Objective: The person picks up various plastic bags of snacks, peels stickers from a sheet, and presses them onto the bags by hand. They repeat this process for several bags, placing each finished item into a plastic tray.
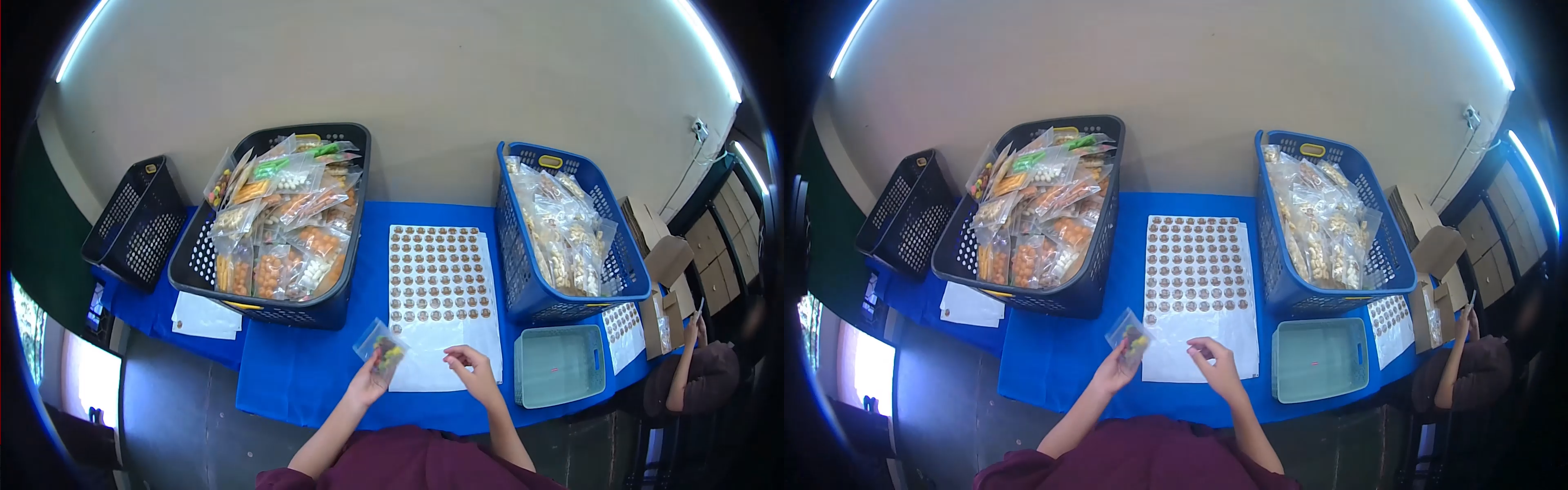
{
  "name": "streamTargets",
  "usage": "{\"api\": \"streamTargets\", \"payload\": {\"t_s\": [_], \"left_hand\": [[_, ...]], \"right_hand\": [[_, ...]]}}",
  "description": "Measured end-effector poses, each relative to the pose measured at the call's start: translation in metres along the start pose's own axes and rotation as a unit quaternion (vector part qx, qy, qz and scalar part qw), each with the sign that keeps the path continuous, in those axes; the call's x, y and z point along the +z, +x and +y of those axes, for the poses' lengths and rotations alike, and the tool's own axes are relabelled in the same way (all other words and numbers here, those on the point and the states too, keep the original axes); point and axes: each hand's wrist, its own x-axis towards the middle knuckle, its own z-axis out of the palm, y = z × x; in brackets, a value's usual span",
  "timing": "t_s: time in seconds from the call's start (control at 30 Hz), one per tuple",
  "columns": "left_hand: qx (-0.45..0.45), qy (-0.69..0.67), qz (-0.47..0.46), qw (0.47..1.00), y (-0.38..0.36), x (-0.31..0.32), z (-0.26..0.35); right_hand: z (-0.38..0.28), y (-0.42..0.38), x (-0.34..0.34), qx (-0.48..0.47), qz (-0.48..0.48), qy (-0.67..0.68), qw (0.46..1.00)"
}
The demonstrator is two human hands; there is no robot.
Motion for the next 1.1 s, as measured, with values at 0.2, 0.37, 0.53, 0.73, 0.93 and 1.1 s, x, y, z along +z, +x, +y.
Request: {"api": "streamTargets", "payload": {"t_s": [0.2,0.37,0.53,0.73,0.93,1.1], "left_hand": [[-0.008,-0.085,0.062,0.994,-0.006,-0.022,0.020],[0.003,-0.086,0.013,0.996,-0.006,-0.032,0.026],[0.088,-0.026,0.042,0.995,-0.022,-0.023,0.020],[0.158,-0.066,0.070,0.983,-0.034,-0.051,0.037],[0.141,-0.123,0.030,0.982,-0.030,-0.068,0.056],[0.117,-0.110,0.011,0.987,-0.027,-0.050,0.056]], "right_hand": [[0.035,0.024,0.014,0.049,-0.073,0.072,0.994],[0.090,0.069,0.064,0.074,-0.107,0.059,0.990],[0.180,0.101,0.123,0.023,-0.083,-0.271,0.959],[0.184,0.103,0.137,0.065,-0.029,-0.315,0.947],[0.185,0.111,0.129,0.086,-0.058,-0.308,0.946],[0.189,0.108,0.129,0.063,-0.010,-0.276,0.959]]}}
